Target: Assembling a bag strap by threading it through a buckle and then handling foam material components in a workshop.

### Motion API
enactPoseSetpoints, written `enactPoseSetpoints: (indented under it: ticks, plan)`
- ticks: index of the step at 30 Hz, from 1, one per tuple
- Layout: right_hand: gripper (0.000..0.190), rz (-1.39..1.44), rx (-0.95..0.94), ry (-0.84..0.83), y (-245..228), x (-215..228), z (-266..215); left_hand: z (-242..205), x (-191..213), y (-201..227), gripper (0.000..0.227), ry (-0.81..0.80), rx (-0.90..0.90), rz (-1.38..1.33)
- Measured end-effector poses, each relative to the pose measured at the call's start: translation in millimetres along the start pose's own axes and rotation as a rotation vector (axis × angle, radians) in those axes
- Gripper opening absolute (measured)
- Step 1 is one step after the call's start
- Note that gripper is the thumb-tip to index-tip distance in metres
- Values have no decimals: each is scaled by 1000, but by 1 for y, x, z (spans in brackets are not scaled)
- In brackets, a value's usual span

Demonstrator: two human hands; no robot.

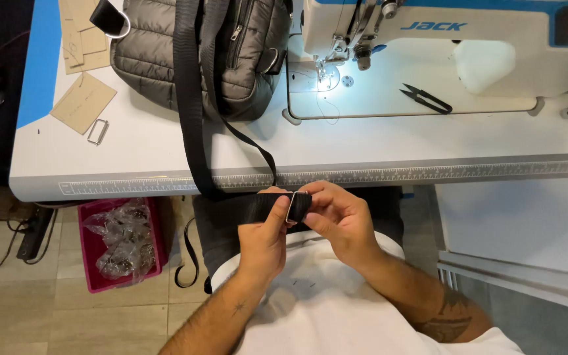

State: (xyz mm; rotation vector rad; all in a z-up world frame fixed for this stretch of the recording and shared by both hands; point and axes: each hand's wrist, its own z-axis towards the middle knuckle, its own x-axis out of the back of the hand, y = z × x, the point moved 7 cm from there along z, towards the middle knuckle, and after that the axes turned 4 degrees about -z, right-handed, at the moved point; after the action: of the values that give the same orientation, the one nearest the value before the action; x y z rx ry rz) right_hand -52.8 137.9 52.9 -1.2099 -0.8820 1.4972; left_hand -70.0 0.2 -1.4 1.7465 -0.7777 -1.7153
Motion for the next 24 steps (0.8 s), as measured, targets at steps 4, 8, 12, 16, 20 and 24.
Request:
enactPoseSetpoints:
  ticks: [4,8,12,16,20,24]
  plan:
    - [18,-24,-5,24,11,10,-3,-2,-5,1,10,-26,-63,63]
    - [8,-144,4,77,-1,16,-6,-20,7,-10,38,-50,80,226]
    - [5,-355,-33,146,-14,36,-8,-61,-22,0,37,-652,394,966]
    - [4,-389,-48,125,-22,34,-18,-68,-95,94,20,-747,-843,1106]
    - [7,-444,15,34,-46,19,-11,-42,-121,91,29,-765,-1133,1374]
    - [4,-534,11,35,-47,34,-15,-41,-132,89,24,-883,-1193,1307]
